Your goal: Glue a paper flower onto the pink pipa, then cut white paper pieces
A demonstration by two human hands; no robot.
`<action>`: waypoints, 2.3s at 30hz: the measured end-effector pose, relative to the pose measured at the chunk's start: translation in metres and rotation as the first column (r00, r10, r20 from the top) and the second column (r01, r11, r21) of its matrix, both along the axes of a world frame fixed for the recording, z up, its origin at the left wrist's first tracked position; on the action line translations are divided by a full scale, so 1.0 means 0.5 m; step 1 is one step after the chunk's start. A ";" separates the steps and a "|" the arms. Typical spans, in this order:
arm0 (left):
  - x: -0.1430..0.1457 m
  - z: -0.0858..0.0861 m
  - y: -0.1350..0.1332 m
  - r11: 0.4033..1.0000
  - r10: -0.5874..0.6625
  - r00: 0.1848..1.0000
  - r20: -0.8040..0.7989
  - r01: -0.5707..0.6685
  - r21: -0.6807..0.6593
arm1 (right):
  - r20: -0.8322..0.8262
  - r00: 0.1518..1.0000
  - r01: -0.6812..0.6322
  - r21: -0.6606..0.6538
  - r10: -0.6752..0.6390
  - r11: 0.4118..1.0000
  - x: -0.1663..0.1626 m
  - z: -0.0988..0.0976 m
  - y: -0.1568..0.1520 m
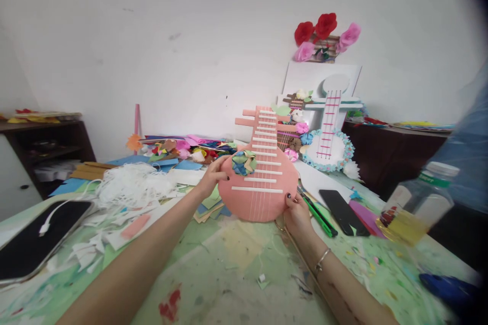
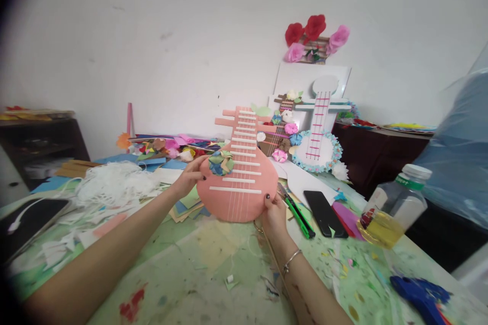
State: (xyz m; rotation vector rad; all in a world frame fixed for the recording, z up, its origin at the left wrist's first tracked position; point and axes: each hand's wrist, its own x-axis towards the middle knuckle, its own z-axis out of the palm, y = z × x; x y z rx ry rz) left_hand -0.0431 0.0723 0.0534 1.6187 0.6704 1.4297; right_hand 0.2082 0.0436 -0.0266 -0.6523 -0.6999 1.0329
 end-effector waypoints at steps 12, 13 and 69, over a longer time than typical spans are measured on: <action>-0.010 0.024 -0.024 0.811 0.407 0.858 -0.313 -0.181 0.557 | -0.015 1.000 0.004 -0.010 -0.004 1.000 0.001 -0.003 0.002; -0.009 0.020 -0.024 0.741 0.501 0.810 -0.306 -0.218 0.636 | -0.020 1.000 0.007 -0.012 -0.007 1.000 0.002 -0.005 0.003; -0.110 0.142 -0.028 0.610 0.652 0.548 0.524 -0.790 0.067 | -0.060 0.998 0.010 -0.085 -0.015 0.996 0.006 -0.013 0.010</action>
